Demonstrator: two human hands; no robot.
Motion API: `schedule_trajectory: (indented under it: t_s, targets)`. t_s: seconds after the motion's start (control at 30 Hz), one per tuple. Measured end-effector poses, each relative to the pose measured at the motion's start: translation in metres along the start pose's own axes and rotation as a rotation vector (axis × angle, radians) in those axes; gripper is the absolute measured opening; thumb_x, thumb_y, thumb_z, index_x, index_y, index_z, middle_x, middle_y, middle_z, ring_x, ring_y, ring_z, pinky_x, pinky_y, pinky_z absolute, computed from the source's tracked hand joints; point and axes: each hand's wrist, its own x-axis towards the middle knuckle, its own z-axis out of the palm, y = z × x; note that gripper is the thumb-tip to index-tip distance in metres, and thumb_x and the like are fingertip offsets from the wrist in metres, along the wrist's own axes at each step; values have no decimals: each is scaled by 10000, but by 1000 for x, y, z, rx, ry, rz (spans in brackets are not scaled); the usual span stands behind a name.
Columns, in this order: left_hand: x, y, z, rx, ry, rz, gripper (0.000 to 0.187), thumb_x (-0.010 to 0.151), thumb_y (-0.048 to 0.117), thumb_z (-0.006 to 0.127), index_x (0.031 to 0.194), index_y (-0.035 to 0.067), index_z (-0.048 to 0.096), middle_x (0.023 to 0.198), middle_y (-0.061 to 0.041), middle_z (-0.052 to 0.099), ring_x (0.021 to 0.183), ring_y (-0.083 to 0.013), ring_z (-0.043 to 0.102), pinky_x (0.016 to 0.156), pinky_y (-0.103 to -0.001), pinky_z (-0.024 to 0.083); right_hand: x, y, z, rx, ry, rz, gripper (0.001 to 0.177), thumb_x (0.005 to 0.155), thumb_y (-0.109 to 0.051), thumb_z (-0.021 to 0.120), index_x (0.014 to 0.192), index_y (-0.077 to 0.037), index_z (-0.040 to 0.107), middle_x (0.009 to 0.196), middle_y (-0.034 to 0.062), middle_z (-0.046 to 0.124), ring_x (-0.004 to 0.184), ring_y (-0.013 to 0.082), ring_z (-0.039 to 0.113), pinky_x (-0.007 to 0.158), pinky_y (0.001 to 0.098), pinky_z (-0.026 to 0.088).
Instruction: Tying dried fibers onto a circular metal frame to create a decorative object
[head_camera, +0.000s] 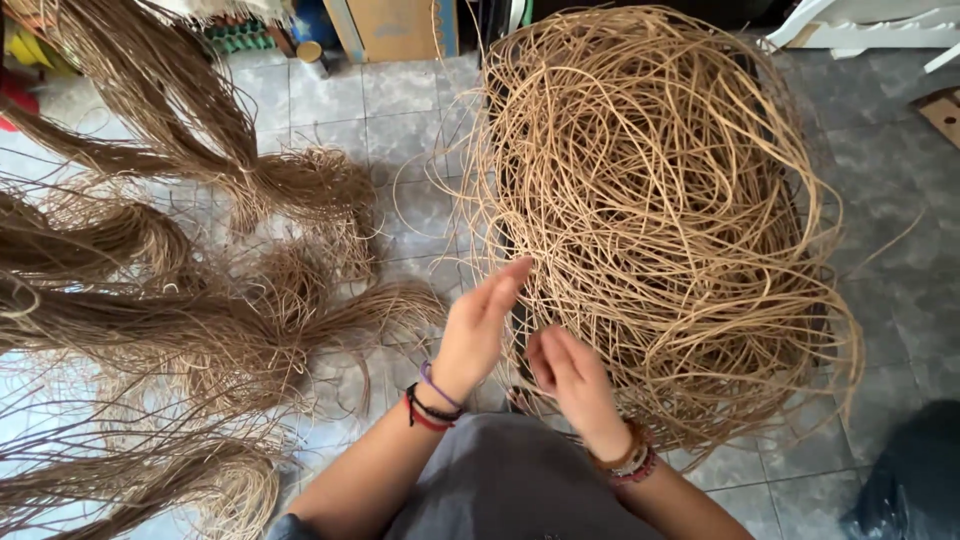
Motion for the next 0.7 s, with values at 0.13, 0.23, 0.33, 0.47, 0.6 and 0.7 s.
schedule_trajectory:
  t_s: [0.13,0.23,0.33,0.47,0.6,0.7]
  targets:
    - [-1,38,-2,-290,202,39,539,1053,382,406,1448,31,511,1703,-111,238,1502,-296,396,1115,-519,484,9,-4,-9,-396,208,-252,294,1105,-175,394,1013,-64,650,671,-29,546,497,45,442,422,168,353]
    - [-8,63,1,-204,-24,24,497,1113,287,329,1390,-49,570,1521,-272,500,1456,-476,368,1188,-648,256,15,-41,-2,-459,240,-308,315,1094,-183,450,990,-59,720,776,45,634,663,185,631,645,284,522]
    - [-9,60,10,-222,-177,131,474,1120,291,358,1338,-29,630,1505,-265,526,1512,-494,276,1200,-693,147,19,-47,0,-521,211,-410,262,1065,-116,484,1135,-65,731,989,84,677,926,294,694,815,378,561]
    - [-6,46,10,-157,-232,239,426,1131,268,376,1362,38,651,1459,-206,591,1510,-465,320,1224,-626,221,16,-49,-6,-512,193,-376,245,1048,-89,509,1094,-33,744,932,164,719,899,394,712,792,450,573]
    - [-8,50,12,-134,-265,265,414,1135,244,367,1336,64,682,1410,-179,641,1471,-477,406,1208,-601,306,19,-66,-5,-466,165,-353,273,1069,-134,493,1052,-26,743,867,173,717,827,362,707,756,432,558]
    - [-10,47,13,-201,-244,231,412,1132,253,384,1301,47,698,1373,-183,662,1452,-461,446,1208,-586,318,20,-60,-6,-288,70,-251,348,1079,-148,442,963,-25,746,747,101,716,718,148,622,674,356,545]
